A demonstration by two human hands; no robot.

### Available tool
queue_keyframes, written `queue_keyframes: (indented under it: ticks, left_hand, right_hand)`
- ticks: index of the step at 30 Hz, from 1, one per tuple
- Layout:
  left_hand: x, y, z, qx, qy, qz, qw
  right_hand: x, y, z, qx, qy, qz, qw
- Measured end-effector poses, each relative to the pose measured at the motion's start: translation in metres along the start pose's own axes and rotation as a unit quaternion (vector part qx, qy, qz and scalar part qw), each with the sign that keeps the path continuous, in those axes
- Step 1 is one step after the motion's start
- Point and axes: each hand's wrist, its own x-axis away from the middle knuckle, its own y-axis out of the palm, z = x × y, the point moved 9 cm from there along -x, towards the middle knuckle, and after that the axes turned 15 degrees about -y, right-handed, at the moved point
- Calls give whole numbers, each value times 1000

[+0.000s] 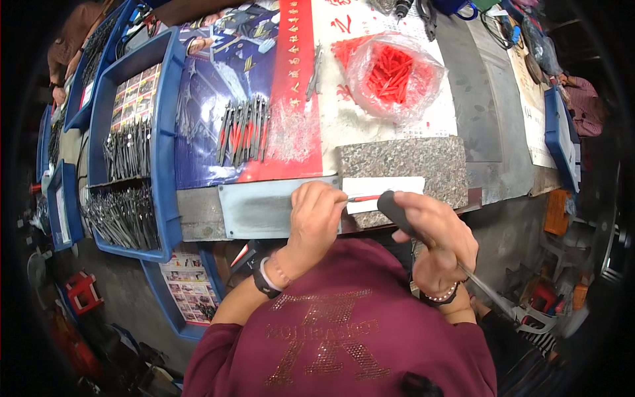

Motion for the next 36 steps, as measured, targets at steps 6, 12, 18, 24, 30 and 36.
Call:
queue_keyframes:
  ticks: [6,12,18,24,30,36]
  left_hand:
    - [-1,-4,2,19,-1,9,1000]
    - [3,-4,-3,24,-1,0,1000]
    - [0,-5,1,28,4,1,1000]
    - [2,-6,0,30,13,7,999]
    - [0,-7,2,24,13,14,1000]
    - [3,-2,-4,-14,19,12,1000]
  right_hand:
    - [-13,43,16,96,-71,-82,989]
    - [-14,53,19,149,-74,-65,984]
    - [-5,36,42,59,32,7,998]
    - [7,1,21,-7,44,96,994]
    - [-12,27,-11,104,-114,1,988]
    - [-2,48,41,63,7,-28,998]
